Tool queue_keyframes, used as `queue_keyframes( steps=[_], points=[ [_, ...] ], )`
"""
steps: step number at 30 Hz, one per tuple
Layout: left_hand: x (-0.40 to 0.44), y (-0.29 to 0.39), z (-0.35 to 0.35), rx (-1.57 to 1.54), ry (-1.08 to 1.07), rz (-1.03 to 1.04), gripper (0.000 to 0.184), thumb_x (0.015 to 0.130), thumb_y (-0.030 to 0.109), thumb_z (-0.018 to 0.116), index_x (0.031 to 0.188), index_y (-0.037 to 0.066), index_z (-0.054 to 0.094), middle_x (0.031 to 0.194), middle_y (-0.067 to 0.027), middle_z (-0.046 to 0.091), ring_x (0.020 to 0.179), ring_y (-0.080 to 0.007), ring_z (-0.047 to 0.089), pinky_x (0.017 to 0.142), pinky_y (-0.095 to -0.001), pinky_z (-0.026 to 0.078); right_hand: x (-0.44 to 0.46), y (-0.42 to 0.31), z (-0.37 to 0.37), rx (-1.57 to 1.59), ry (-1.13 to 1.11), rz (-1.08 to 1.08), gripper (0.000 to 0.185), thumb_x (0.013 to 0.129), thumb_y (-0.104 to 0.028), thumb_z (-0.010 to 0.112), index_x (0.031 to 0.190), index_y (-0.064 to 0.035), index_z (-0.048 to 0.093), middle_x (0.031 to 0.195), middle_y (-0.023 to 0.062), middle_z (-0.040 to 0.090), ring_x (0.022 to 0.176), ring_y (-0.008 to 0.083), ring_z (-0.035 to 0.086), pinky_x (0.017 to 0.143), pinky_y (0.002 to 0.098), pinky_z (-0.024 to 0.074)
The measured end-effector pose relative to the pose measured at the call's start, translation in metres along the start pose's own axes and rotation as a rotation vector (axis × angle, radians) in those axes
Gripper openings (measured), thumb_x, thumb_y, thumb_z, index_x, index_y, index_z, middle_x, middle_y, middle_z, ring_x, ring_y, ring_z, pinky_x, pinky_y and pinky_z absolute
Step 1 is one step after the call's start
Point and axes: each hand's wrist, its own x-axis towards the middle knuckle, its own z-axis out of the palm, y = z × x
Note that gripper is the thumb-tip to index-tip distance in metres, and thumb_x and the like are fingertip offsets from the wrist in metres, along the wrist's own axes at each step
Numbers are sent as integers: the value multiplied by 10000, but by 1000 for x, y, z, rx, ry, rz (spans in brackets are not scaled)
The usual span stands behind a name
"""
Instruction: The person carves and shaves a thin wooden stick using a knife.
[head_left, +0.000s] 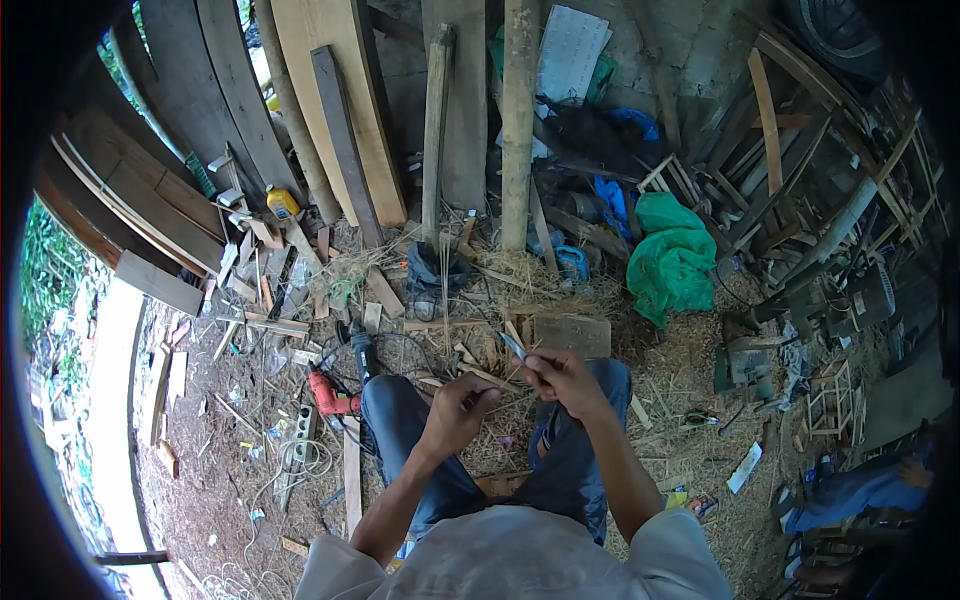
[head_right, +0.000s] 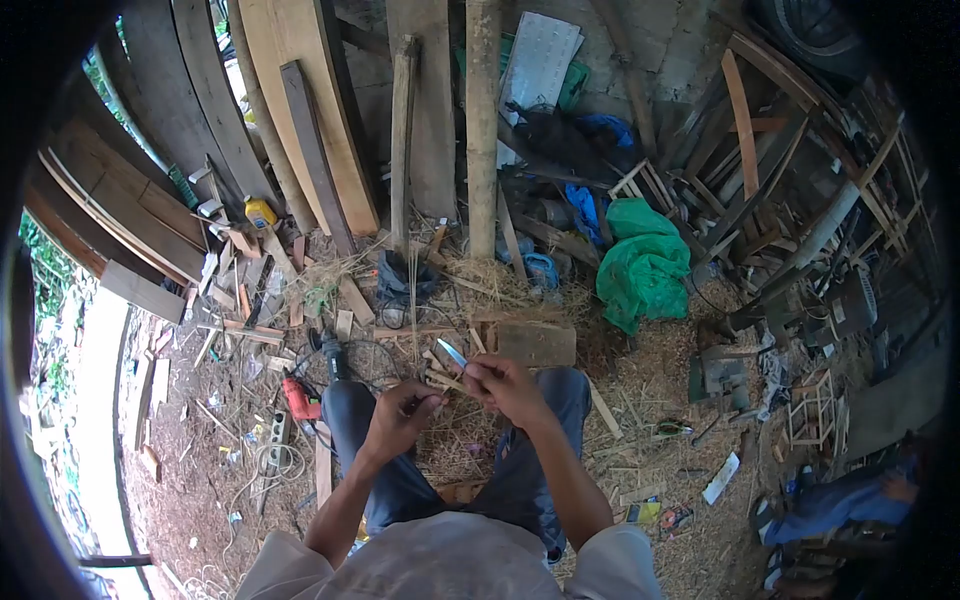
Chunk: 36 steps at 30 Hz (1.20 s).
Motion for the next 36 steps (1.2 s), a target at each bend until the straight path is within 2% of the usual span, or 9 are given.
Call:
queue_keyframes(
  steps=[6,8,16,18,22,26,31,34,36],
  points=[
    [-2,5,-8,118,-1,98,93,836,59,673,901,-3,649,769,-90,650,634,-140,590,582,-282,459,12,-1,-32,-59,106,-1,165,953,-150,557,977,-7,635,673,-26,504,485,27,371,428,203,279],
    [-11,3,-17,84,7,51,93,838,60,674,903,-3,652,762,-89,652,638,-131,585,587,-279,457,15,-20,-61,35,387,-178,196,947,-176,569,1016,-8,641,675,-34,499,483,14,363,418,179,267],
    [-3,-6,-5,-55,16,-113,136,866,121,672,908,-7,659,673,-48,605,599,-91,519,554,-267,419,2,0,-13,-102,193,-22,248,953,-205,565,1064,8,626,690,-28,506,492,22,366,423,202,302],
    [-2,-2,-2,-59,13,-99,150,875,135,665,910,-11,659,648,-29,581,583,-80,494,540,-261,404,3,4,-1,2,-58,-8,246,980,-133,508,1136,25,614,704,-9,516,491,34,360,418,187,274],
    [-3,5,-8,-46,-50,-161,154,877,138,661,912,-12,660,643,-30,584,592,-76,496,547,-258,407,4,-2,-3,11,-21,42,234,980,-141,511,1095,23,632,707,-8,522,489,33,363,422,186,278],
    [-13,-2,-12,-107,-15,-103,155,885,131,645,923,-18,661,644,-25,587,576,-69,493,539,-256,409,13,-20,-41,61,362,-141,226,964,-159,539,1067,21,627,694,-24,497,471,22,337,429,180,272],
    [-14,-11,-13,-96,3,-156,156,892,126,630,939,-19,664,663,-24,594,585,-57,506,537,-246,414,-1,-33,-46,43,203,-173,248,969,-126,515,1155,25,576,689,-16,500,478,23,343,429,181,275],
    [-9,-10,-3,-177,-31,-214,158,910,148,625,946,1,673,655,2,587,532,-44,504,482,-220,398,-5,-13,-16,-46,120,-36,259,976,-136,509,1168,28,570,681,-17,493,478,29,343,431,187,282],
    [-6,-9,1,-136,-41,-127,159,910,147,626,948,0,673,674,-3,601,528,-45,497,484,-218,396,-1,2,-5,-24,-79,8,263,977,-152,517,1161,27,577,672,-14,490,472,39,341,425,196,282]
  ],
)
